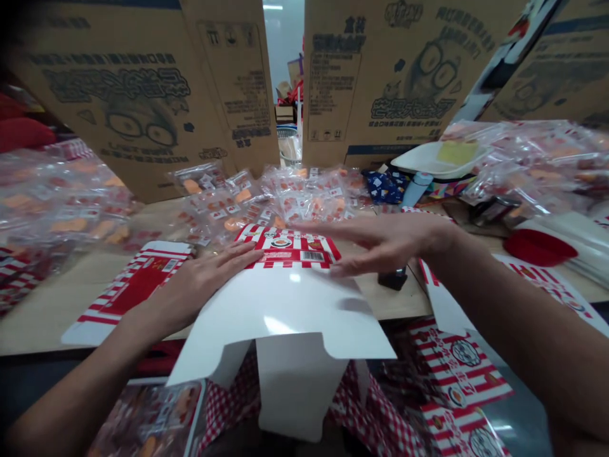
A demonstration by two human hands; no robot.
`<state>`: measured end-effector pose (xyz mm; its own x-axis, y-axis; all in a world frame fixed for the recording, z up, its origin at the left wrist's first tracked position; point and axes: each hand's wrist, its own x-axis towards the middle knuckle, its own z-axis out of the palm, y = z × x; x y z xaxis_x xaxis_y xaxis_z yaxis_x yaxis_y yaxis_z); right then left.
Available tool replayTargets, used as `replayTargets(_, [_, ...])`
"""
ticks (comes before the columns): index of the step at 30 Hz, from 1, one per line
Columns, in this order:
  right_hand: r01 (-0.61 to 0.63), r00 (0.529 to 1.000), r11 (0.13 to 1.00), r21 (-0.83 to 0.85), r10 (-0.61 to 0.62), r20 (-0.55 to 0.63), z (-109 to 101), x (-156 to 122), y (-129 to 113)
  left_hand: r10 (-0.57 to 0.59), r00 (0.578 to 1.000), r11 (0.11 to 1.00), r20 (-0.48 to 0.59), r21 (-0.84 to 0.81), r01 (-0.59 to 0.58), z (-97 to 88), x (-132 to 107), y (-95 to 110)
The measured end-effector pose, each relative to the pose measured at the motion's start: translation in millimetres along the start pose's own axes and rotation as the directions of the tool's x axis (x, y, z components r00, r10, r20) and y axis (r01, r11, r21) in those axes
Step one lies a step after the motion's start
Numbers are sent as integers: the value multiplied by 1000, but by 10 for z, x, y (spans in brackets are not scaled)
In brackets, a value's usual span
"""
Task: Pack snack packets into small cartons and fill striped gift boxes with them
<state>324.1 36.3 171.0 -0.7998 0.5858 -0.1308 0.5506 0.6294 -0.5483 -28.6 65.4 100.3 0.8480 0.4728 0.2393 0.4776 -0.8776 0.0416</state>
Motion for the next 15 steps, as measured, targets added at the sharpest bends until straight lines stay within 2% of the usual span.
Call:
replayTargets(2, [-22,1000,1000,0,22,-11,75,207,-84,0,1000,1000,3,25,0,68,10,54])
replayTargets(4, [-34,999,999,-23,35,7,277,479,-88,1,1000,1000,-5,4,-1,140,21,92])
replayTargets(6, [-95,995,994,-62,93,-34,492,714,-18,-13,1000,999,-19,-40,12,199,22,118])
replayTargets(8, [-167,982,982,-87,158,-104,599,819,89,-39,999,996,-14,-81,38,233,7,122])
replayTargets(10, [-160,982,985,-60,153,-114,541,740,195,-85,996,989,-4,-119,83,237,-29,80])
replayTargets(12, [-94,990,995,31,97,-99,353,491,269,-154,988,973,-21,-180,148,208,-83,-17])
replayTargets(15, [-91,966,980,174,130,-223,46,14,267,-304,947,918,-105,-297,262,100,-136,-211])
